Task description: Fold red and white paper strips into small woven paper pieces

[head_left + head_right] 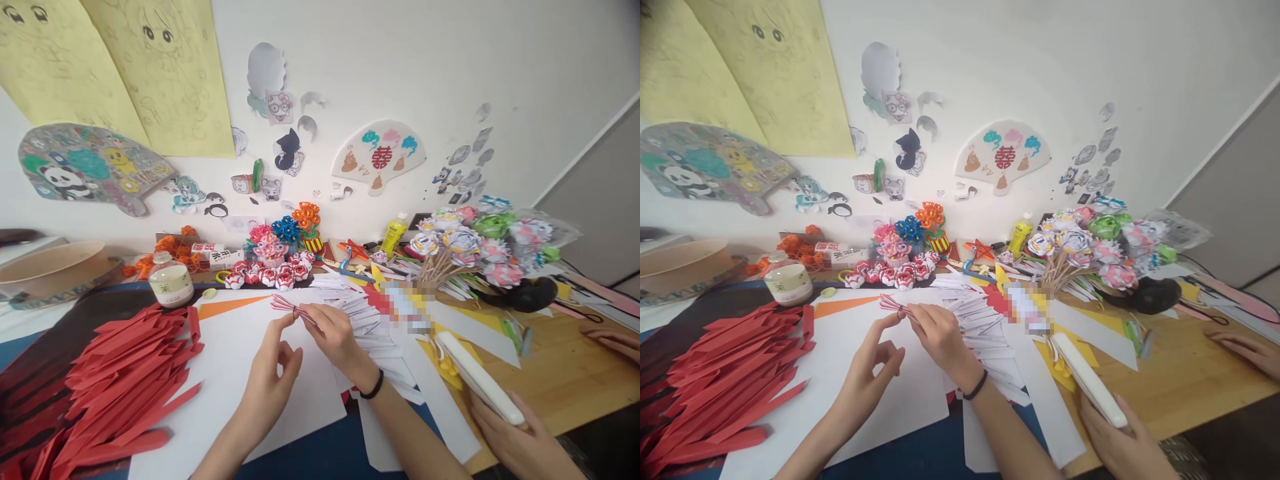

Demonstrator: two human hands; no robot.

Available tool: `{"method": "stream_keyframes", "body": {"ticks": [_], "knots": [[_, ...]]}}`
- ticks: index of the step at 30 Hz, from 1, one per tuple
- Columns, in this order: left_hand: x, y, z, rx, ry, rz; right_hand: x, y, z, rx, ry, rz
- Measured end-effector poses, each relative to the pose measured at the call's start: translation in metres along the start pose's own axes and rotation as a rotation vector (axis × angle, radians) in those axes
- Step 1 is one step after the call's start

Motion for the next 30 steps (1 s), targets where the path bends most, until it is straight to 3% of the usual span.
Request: {"method": "stream_keyframes", "body": {"ticks": [5, 8, 12, 14, 19, 22, 26, 30], "knots": [[-0.003, 0.003, 0.004, -0.043, 0.066, -0.199, -0.006, 0.001, 0.001, -0.058, 0.122, -0.066], [-0.001, -0.003, 0.006, -0.089, 0.011, -0.242, -0.002, 0.005, 0.004, -0.047, 0.107, -0.018], [-0.001, 0.000, 0.009, -0.061, 0.001, -0.229, 0.000, 0.011, 0.006, -0.016, 0.050, 0.078], [-0.004, -0.002, 0.010, -0.088, 0.077, -0.291, -0.007, 0.010, 0.005, -0.014, 0.105, 0.051], [-0.021, -0.028, 0.005, -0.333, 0.380, -0.743, -0.021, 0.009, -0.005, 0.075, 0.306, -0.247], [-0.012, -0.034, -0.007, -0.255, 0.373, -0.887, -0.020, 0.016, -0.007, 0.186, 0.365, -0.423], [0.005, -0.039, -0.015, -0.122, 0.285, -0.794, -0.024, 0.029, -0.001, 0.336, 0.483, -0.575], [0.011, -0.039, -0.014, -0.079, 0.281, -0.773, -0.016, 0.031, -0.003, 0.395, 0.318, -0.416]]}}
Point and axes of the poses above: each hand's wrist, its own z-axis away from the middle knuckle, its own y-axis out of the palm, x = y × z, the point moved 8 cm from there along -z, towards the middle knuckle, and after that the axes turned 2 degrees about -z, right-handed, at the moved point
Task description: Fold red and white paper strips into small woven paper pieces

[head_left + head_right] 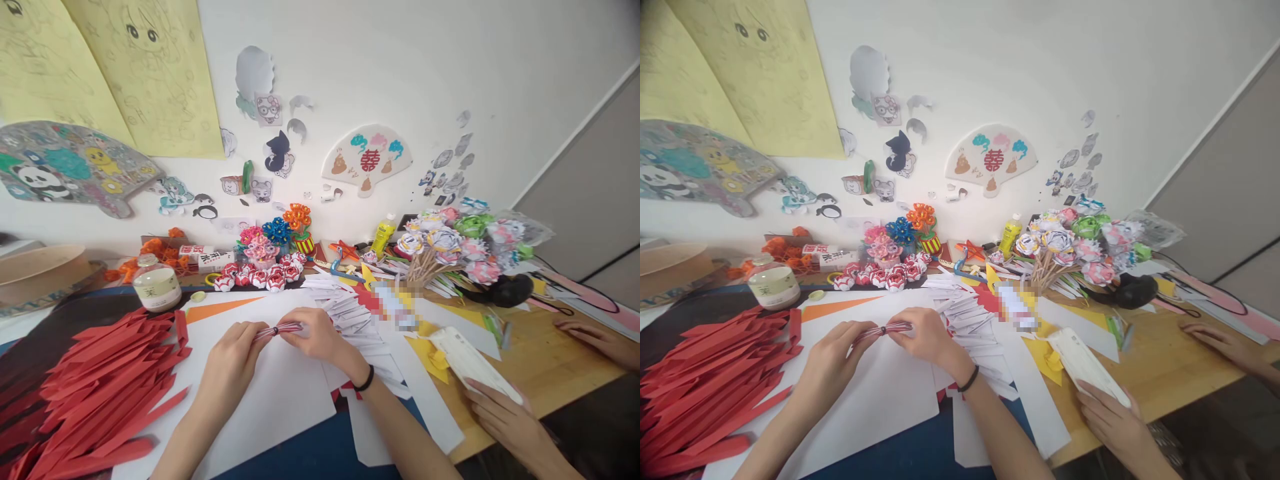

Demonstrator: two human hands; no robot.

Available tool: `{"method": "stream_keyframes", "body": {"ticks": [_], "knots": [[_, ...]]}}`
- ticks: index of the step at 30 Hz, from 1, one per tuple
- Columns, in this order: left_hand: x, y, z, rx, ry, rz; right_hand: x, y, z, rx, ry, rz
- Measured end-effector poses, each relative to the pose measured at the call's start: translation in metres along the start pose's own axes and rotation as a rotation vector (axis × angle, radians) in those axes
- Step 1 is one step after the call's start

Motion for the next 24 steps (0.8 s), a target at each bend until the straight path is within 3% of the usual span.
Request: {"method": "stream_keyframes", "body": {"ticks": [3, 8, 18, 24], "knots": [[0.000, 0.006, 0.003, 0.053, 0.020, -0.037, 0.007, 0.006, 0.001, 0.033, -0.104, 0.139], [-0.002, 0.015, 0.006, 0.128, -0.012, -0.071, 0.000, 0.021, 0.005, 0.110, -0.112, 0.130], [0.000, 0.018, 0.007, 0.140, -0.075, -0.090, -0.014, 0.023, 0.005, 0.130, -0.015, 0.052], [0.003, 0.014, 0.005, 0.154, -0.106, 0.035, -0.005, 0.019, 0.007, 0.198, 0.044, 0.054]]}}
Point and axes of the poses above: each hand's wrist, its own z-axis away from the middle knuckle, its own y-axis out of the palm, x = y × z, the point moved 8 cm from there along -z, towards the middle knuckle, and after that the axes turned 2 degrees about -z, right-handed, at the moved point
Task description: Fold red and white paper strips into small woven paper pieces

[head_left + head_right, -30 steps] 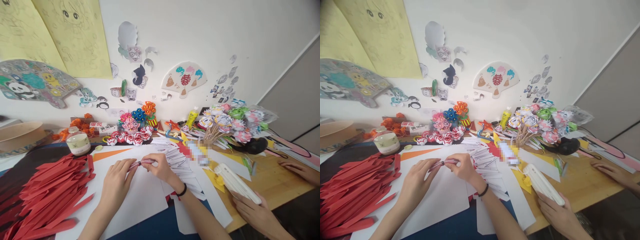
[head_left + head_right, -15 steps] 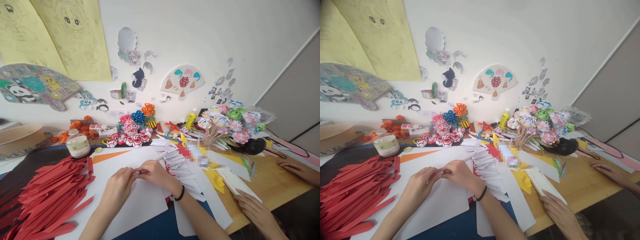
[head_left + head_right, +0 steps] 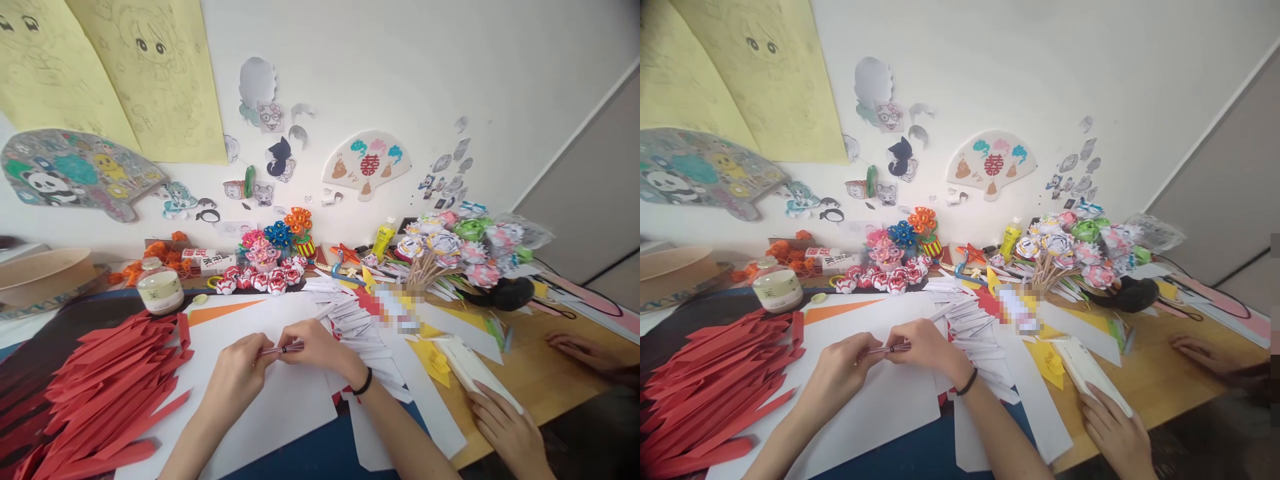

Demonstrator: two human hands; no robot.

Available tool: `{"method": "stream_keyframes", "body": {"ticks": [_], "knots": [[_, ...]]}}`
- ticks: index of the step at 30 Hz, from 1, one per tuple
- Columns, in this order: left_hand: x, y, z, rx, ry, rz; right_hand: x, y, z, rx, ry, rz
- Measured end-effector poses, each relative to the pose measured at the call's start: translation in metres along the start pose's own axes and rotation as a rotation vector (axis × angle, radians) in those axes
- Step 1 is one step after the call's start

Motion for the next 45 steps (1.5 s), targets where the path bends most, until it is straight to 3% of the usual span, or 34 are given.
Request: {"method": "stream_keyframes", "body": {"ticks": [6, 14, 23, 32, 38, 45], "knots": [[-0.004, -0.008, -0.001, -0.027, 0.011, 0.080, 0.007, -0.007, 0.003, 0.011, 0.048, -0.075], [-0.009, -0.013, 0.001, -0.011, 0.019, 0.112, 0.002, -0.006, -0.002, 0.043, -0.023, -0.097], [-0.010, -0.010, -0.001, 0.018, 0.008, 0.117, 0.004, -0.008, 0.001, 0.071, 0.007, -0.019], [-0.009, 0.002, 0.001, 0.023, 0.055, 0.048, -0.003, 0.005, -0.001, 0.071, -0.024, 0.041], [-0.012, -0.002, 0.000, 0.024, 0.064, 0.040, -0.007, 0.005, 0.001, 0.116, 0.006, -0.104], [-0.015, -0.006, 0.001, 0.033, 0.082, 0.040, -0.006, 0.002, 0.002, 0.125, 0.028, -0.068]]}}
Point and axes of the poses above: each hand's wrist, its own z-axis away from the middle knuckle, its own y-axis out of the palm, x = y × z, the point moved 8 cm from there along -z, towards the middle knuckle, and after that the axes turned 2 degrees about -z, right-handed, at the moved point
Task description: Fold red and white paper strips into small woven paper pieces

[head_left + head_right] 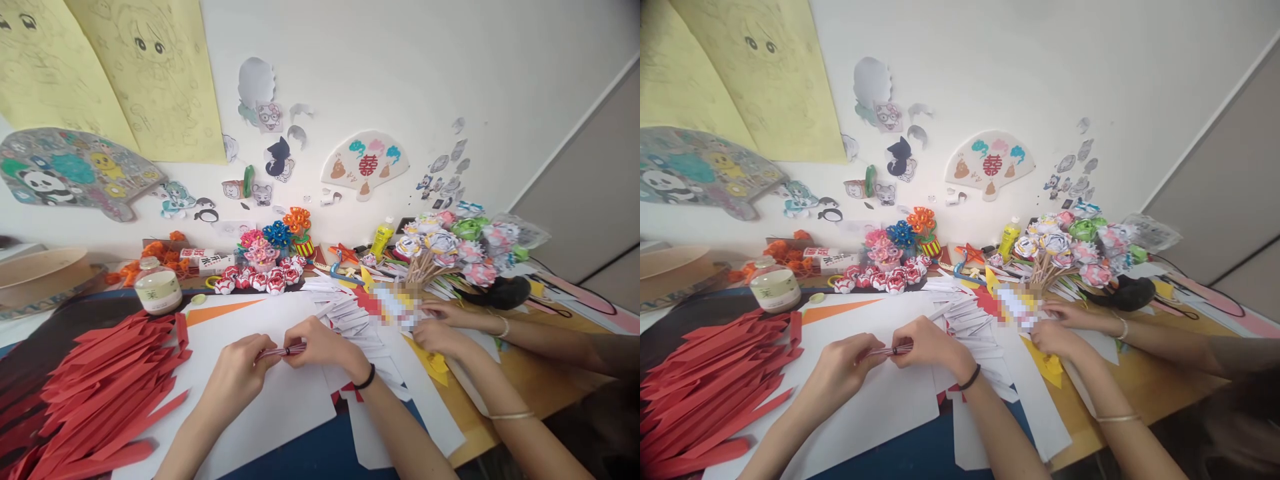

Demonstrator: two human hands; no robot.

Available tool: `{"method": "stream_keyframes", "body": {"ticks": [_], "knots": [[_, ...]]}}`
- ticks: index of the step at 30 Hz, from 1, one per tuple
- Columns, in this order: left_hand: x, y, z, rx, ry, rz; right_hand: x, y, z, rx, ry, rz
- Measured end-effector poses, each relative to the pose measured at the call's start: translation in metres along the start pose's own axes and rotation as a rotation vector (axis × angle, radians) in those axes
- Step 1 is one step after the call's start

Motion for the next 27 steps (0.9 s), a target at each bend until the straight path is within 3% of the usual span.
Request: {"method": "stream_keyframes", "body": {"ticks": [14, 27], "knots": [[-0.0033, -0.0024, 0.0004, 0.006, 0.013, 0.048, -0.0013, 0.0027, -0.0011, 0.061, 0.016, -0.034], [-0.0034, -0.0077, 0.0004, -0.011, -0.037, 0.162, 0.0015, -0.0036, 0.0028, -0.004, 0.032, -0.077]]}}
Point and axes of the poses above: each hand's wrist, its own z-axis away from the middle knuckle, its own y-axis out of the palm, x = y × z, the point moved 8 cm from there along -z, towards the middle knuckle, and after that the axes turned 2 degrees about -z, right-handed, at the moved point
